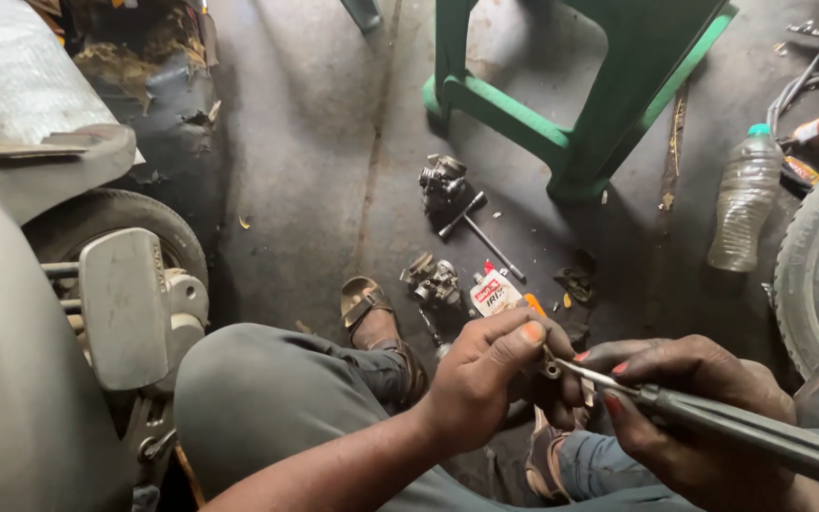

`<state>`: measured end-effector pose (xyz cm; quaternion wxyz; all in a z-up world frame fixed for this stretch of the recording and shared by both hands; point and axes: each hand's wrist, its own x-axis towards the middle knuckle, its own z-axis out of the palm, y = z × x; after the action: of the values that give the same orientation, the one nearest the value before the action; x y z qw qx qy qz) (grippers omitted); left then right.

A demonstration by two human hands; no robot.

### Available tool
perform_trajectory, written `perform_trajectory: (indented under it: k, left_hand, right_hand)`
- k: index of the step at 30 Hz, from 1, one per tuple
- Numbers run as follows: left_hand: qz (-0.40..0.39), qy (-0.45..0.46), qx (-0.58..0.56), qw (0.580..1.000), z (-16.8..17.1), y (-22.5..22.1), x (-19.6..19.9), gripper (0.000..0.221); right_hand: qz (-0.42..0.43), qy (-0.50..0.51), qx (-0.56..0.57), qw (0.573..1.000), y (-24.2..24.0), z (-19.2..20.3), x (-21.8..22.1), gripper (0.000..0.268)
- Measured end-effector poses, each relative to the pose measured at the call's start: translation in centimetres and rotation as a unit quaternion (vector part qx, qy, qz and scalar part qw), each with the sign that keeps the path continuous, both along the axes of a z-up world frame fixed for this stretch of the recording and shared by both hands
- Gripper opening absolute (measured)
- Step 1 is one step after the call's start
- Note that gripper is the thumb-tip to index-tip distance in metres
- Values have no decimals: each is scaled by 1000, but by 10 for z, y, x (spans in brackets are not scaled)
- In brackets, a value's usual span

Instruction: Disassemble and repair a motorcycle carburetor using hand tools and an impact driver.

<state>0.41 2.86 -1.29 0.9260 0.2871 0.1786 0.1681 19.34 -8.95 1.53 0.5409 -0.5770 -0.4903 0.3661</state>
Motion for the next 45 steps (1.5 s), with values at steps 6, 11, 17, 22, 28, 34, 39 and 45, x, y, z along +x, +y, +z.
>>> perform_trajectory:
  k: [6,11,17,22,28,34,39,45]
  left_hand:
    - [-24,-21,-71,997,-5,-3,1,45]
    - [-38,1,-111,993,-6,-8,2,46]
    - [-15,3,-39,999,-1,-14,3,48]
    - [15,6,-40,999,0,-19,6,41]
    - [53,16,-9,998,5,-23,11,37]
    - [91,57,51,993,12,-25,13,33]
    - [90,78,100,988,5,-28,12,35]
    - [88,101,160,978,17,-25,12,35]
  right_hand:
    - [-41,-74,-23,996,-1,0,-3,23]
    - [-45,-111,-31,992,-14,-13,1,26]
    - [-30,-121,40,991,-5,-9,-7,30]
    - [-27,-179,63,981,-2,-6,-7,32]
    - [-20,-262,104,959,11,10,-9,32]
    - [10,-326,124,937,17,23,-10,38]
    - [1,-247,56,967,-2,-2,-3,39]
    - [-7,-225,41,973,-1,-1,-6,40]
